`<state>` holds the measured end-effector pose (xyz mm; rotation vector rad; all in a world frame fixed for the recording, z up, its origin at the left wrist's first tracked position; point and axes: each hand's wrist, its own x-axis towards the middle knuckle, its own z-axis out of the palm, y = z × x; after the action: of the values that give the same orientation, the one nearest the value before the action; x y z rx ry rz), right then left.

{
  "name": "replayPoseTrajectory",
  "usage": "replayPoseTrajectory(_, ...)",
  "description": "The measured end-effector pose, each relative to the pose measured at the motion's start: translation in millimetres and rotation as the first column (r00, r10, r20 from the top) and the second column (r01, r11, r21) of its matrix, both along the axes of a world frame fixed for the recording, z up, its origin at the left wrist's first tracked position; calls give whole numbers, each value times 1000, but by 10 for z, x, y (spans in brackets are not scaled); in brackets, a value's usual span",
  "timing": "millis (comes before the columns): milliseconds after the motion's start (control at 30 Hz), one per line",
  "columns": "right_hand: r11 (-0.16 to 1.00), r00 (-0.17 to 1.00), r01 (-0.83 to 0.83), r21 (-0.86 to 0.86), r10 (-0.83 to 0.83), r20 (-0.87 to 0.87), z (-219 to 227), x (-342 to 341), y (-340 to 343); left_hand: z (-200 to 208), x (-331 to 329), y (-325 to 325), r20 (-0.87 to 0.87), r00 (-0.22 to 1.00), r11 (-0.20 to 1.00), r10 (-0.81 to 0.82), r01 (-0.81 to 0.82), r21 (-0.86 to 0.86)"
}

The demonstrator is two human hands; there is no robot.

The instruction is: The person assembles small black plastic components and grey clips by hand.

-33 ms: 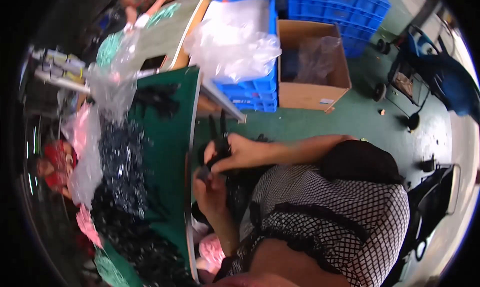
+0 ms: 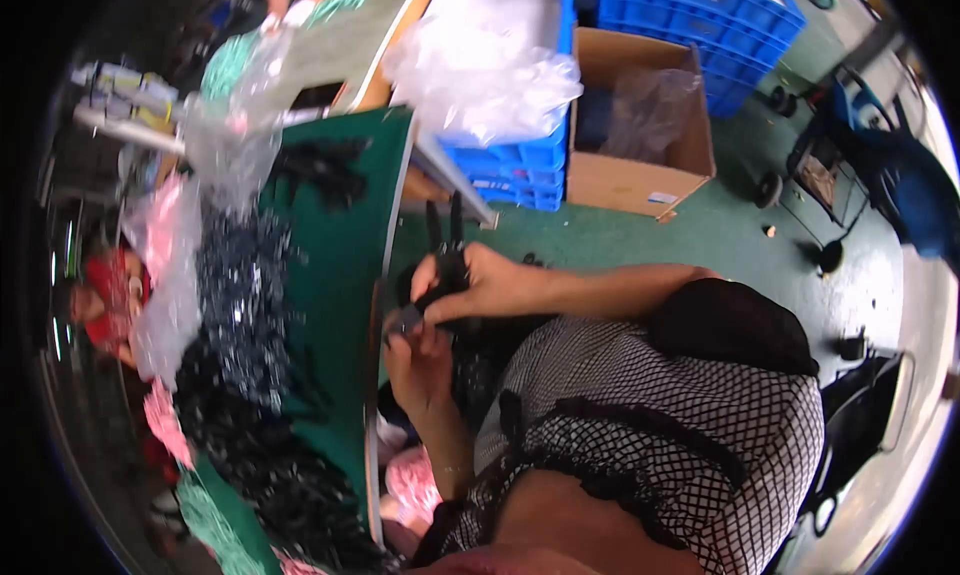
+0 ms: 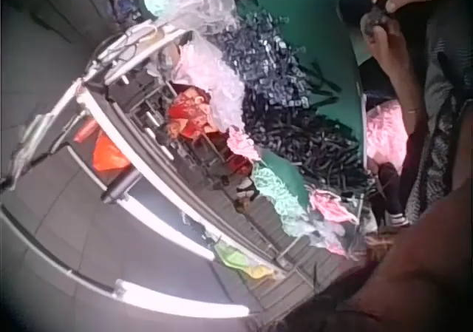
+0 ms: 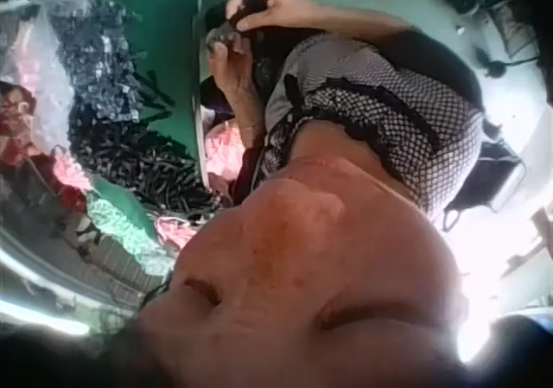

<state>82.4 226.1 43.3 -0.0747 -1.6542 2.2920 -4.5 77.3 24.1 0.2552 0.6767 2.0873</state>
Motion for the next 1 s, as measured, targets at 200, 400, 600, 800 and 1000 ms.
replayPoseTrajectory(200,989,989,-148,-25,148,-27,-141,-231,-36,53,-63,47,204,963,978,178,-196,72)
replayPoseTrajectory(400,967,944,-212,-139,239,227,48,-231,-76,23,-134,-108,-39,950,948,309,-305,90)
replayPoseTrajectory(600,919,879,-395,-7,380,289,94,-286,-53,260,-250,-36,-313,916,955,250,-287,-78)
replayPoseTrajectory(800,810,774,-567,146,464,432,61,-358,-66,372,-271,9,-337,935,915,111,-228,-332)
replayPoseTrajectory(1000,929,938,-310,200,265,225,44,-406,-170,300,-189,-91,-553,813,838,182,-422,-345)
